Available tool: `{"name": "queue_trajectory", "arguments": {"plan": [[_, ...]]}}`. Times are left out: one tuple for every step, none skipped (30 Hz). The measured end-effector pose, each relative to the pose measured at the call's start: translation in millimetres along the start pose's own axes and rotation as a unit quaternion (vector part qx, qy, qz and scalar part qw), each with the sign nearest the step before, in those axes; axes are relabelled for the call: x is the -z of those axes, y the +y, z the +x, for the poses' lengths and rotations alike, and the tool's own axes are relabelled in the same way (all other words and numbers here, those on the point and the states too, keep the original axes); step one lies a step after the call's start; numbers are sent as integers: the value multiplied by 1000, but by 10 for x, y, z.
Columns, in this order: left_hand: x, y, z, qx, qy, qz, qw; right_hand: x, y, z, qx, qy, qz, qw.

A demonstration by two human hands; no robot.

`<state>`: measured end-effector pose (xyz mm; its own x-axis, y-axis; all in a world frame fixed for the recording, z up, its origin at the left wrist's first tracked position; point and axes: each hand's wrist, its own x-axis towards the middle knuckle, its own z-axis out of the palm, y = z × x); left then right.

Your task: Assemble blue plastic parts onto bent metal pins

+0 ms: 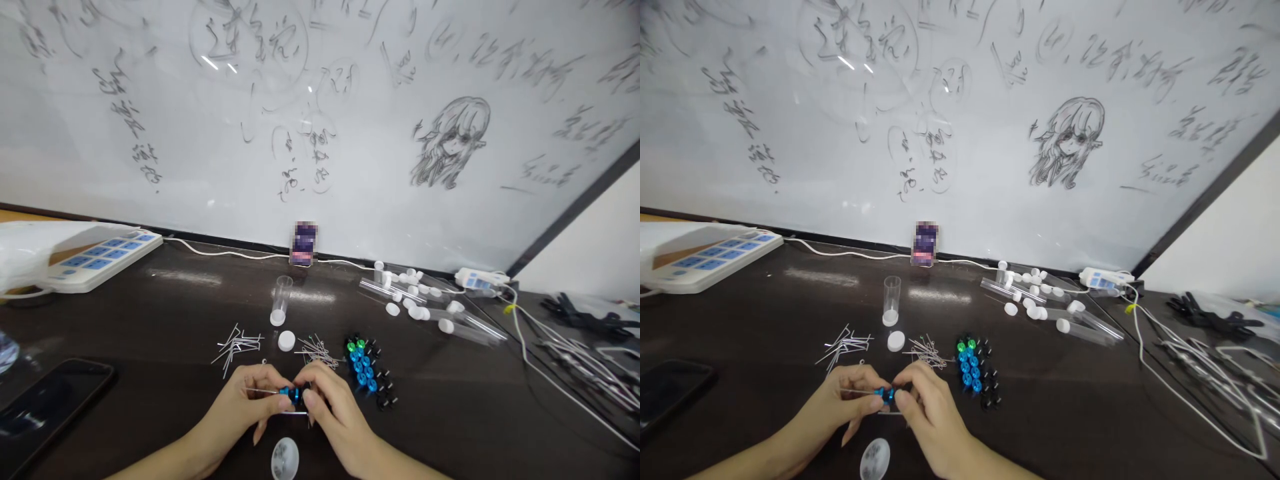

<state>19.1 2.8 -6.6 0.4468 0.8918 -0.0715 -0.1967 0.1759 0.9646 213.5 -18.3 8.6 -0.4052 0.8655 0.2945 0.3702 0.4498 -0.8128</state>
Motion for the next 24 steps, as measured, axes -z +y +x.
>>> {"name": "queue_trajectory", "arguments": {"plan": [[2,-3,0,0,-2,0,1000,1,-4,6,2,-6,-7,1000],[4,-5,0,1,-1,1,1000,-1,-4,10,2,-12,-12,1000],[7,-7,0,2,0,2,1000,-7,0,11,0,-15,-15,1000],[10,-7,1,3,4,4,1000,-15,7,9,-3,-13,-14,1000],[12,-7,2,3,8,5,1000,-26,17,3,-8,-7,-9,1000],[14,-6,2,2,10,7,1000,-35,26,-4,-14,3,1,1000],[15,-4,2,1,11,7,1000,-41,33,-12,-19,13,14,1000],[14,-2,1,1,11,7,1000,-43,37,-18,-23,17,26,999],[12,2,-1,0,10,6,1000,-40,35,-22,-25,17,35,999],[9,6,-3,0,10,5,1000,-33,29,-22,-23,12,40,999],[6,9,-5,0,10,5,1000,-23,19,-18,-17,8,36,999],[2,12,-7,1,9,5,1000,-12,8,-12,-11,4,25,1000],[0,14,-7,3,8,5,1000,-2,-1,-5,-7,-1,12,1000],[-2,13,-7,6,7,6,1000,4,-7,1,-6,-6,-2,1000],[-2,10,-6,9,7,6,1000,5,-8,5,-6,-11,-13,1000],[0,5,-3,10,8,5,1000,1,-5,6,-7,-14,-21,1000],[4,-1,-1,9,10,5,1000,-6,2,4,-9,-13,-22,1000],[8,-7,2,6,11,4,1000,-14,11,0,-13,-6,-16,1000],[12,-14,5,4,12,2,1000,-22,19,-5,-17,2,-5,1000],[16,-19,7,1,11,0,1000,-27,24,-10,-22,10,8,1000],[19,-22,9,-1,9,-1,1000,-28,26,-13,-25,13,20,999],[21,-25,10,-3,7,-1,1000,-26,22,-14,-26,11,27,999],[23,-27,10,-3,5,1,1000,-20,16,-13,-22,8,27,999],[24,-29,10,-3,2,3,1000,-13,7,-9,-15,4,20,1000]]}}
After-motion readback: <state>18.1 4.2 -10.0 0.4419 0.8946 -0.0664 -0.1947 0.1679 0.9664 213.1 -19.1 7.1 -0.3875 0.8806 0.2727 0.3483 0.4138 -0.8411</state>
